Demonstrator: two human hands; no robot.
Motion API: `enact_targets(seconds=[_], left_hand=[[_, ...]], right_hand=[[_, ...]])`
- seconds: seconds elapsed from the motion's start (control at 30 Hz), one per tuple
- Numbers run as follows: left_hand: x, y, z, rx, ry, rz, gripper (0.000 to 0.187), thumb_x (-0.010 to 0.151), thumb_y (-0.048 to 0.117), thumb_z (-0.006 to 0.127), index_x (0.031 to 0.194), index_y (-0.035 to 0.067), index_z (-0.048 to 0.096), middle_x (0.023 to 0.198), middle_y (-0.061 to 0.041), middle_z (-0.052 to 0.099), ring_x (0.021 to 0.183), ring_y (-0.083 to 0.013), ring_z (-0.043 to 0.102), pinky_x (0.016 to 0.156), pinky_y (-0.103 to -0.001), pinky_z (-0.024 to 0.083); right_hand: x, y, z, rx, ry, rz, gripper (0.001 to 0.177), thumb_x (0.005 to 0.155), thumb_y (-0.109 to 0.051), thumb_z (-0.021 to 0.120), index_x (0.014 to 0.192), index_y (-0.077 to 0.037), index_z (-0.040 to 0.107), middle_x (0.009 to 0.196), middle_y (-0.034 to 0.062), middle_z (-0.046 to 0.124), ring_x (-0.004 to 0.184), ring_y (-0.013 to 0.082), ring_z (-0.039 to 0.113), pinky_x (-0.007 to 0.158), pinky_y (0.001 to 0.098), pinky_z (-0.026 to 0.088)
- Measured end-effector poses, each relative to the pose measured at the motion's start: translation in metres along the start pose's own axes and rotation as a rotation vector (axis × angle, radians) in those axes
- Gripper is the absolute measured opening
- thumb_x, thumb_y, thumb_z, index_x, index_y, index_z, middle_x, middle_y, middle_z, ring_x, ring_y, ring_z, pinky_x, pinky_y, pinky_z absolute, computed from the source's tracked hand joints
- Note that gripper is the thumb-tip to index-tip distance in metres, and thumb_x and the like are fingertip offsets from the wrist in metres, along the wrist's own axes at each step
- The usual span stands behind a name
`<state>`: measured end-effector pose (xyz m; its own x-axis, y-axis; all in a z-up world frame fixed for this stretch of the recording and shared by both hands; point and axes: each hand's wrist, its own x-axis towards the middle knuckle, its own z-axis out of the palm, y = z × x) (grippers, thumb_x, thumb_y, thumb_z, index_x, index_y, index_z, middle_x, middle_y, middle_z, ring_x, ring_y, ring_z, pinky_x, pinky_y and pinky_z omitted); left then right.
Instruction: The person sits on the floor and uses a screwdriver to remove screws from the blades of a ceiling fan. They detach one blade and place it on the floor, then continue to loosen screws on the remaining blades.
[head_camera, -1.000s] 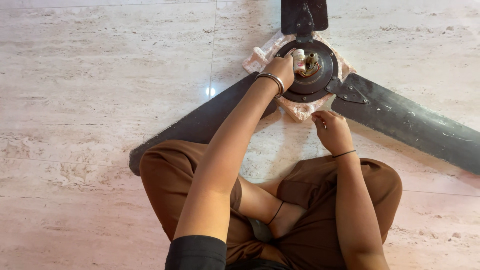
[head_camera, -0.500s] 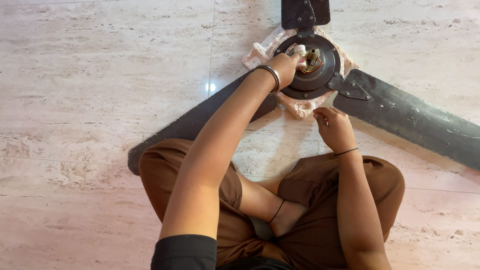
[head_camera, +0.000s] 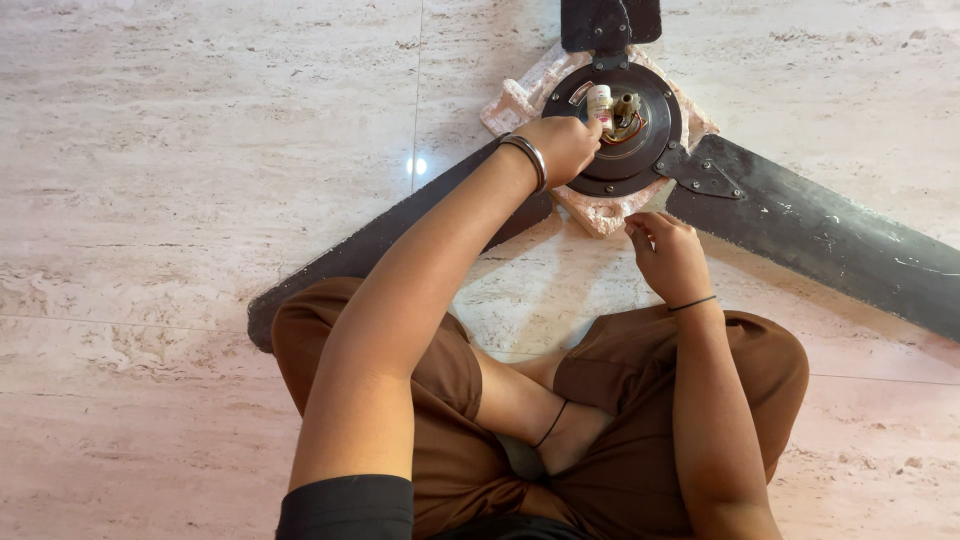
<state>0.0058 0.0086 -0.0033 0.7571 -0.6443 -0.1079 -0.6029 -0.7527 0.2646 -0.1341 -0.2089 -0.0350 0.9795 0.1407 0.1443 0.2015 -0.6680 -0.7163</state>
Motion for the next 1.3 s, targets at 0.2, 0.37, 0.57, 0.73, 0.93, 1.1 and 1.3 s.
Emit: enact_targets(seconds=[0.2,0.37,0.57,0.73,0.93,1.1,1.3], left_hand=[[0.015,0.003,0.011,0.158,0.07,-0.019,0.015,0.096,0.01,0.059,0.105,0.001,0.068,0.087,-0.015,0.076,0.081,-0.0309,0.076,0.065,-0.044,0.062],[0.023,0.011,0.021,0.196,0.182,-0.058,0.013,0.089,0.006,0.061,0.094,0.007,0.073,0.086,-0.014,0.076,0.082,-0.0302,0.077,0.065,-0.042,0.063],[0.023,0.039,0.031,0.079,0.349,-0.281,0.02,0.097,0.014,0.055,0.095,0.005,0.073,0.081,-0.016,0.077,0.077,-0.0318,0.078,0.06,-0.042,0.063],[0.021,0.044,0.027,-0.179,0.373,-0.602,0.034,0.106,0.027,0.047,0.096,0.007,0.073,0.084,-0.018,0.077,0.08,-0.0369,0.076,0.066,-0.048,0.062],[0.022,0.027,0.021,-0.367,0.462,-1.005,0.037,0.096,0.02,0.041,0.099,0.01,0.076,0.104,-0.016,0.076,0.095,-0.0354,0.075,0.075,-0.049,0.062],[0.02,0.043,-0.009,-0.369,0.188,-0.998,0.049,0.1,0.043,0.046,0.118,-0.001,0.057,0.102,-0.018,0.074,0.093,-0.0311,0.076,0.072,-0.045,0.063],[0.011,0.057,-0.039,-0.254,-0.074,-0.882,0.048,0.101,0.039,0.046,0.127,0.0,0.041,0.099,-0.016,0.076,0.087,-0.029,0.08,0.07,-0.044,0.064]], right_hand=[[-0.002,0.002,0.0,0.005,0.004,0.007,0.015,0.097,-0.011,0.069,0.106,0.0,0.075,0.103,0.0183,0.075,0.083,0.0321,0.073,0.074,0.0396,0.057],[-0.002,0.002,-0.001,0.014,0.011,-0.014,0.015,0.097,-0.011,0.069,0.106,0.0,0.075,0.103,0.0191,0.074,0.084,0.0326,0.073,0.075,0.0397,0.057],[-0.002,0.002,-0.002,0.027,0.014,-0.016,0.015,0.097,-0.01,0.07,0.106,0.001,0.074,0.102,0.0197,0.074,0.083,0.0329,0.073,0.074,0.0397,0.056],[-0.004,0.005,-0.004,0.046,0.021,-0.024,0.014,0.097,-0.009,0.07,0.106,0.0,0.074,0.101,0.0197,0.074,0.083,0.0322,0.073,0.074,0.0392,0.057],[-0.003,0.003,-0.001,0.048,0.025,-0.049,0.015,0.097,-0.009,0.07,0.106,0.001,0.074,0.1,0.0193,0.074,0.085,0.032,0.073,0.075,0.0397,0.057],[0.0,0.004,0.002,0.001,0.019,-0.1,0.015,0.097,-0.009,0.071,0.107,0.001,0.075,0.102,0.0197,0.074,0.083,0.0354,0.07,0.075,0.0411,0.056],[-0.001,0.005,0.002,0.025,-0.003,-0.009,0.016,0.096,-0.011,0.07,0.107,0.0,0.075,0.102,0.0196,0.074,0.08,0.0339,0.071,0.072,0.0411,0.056]])
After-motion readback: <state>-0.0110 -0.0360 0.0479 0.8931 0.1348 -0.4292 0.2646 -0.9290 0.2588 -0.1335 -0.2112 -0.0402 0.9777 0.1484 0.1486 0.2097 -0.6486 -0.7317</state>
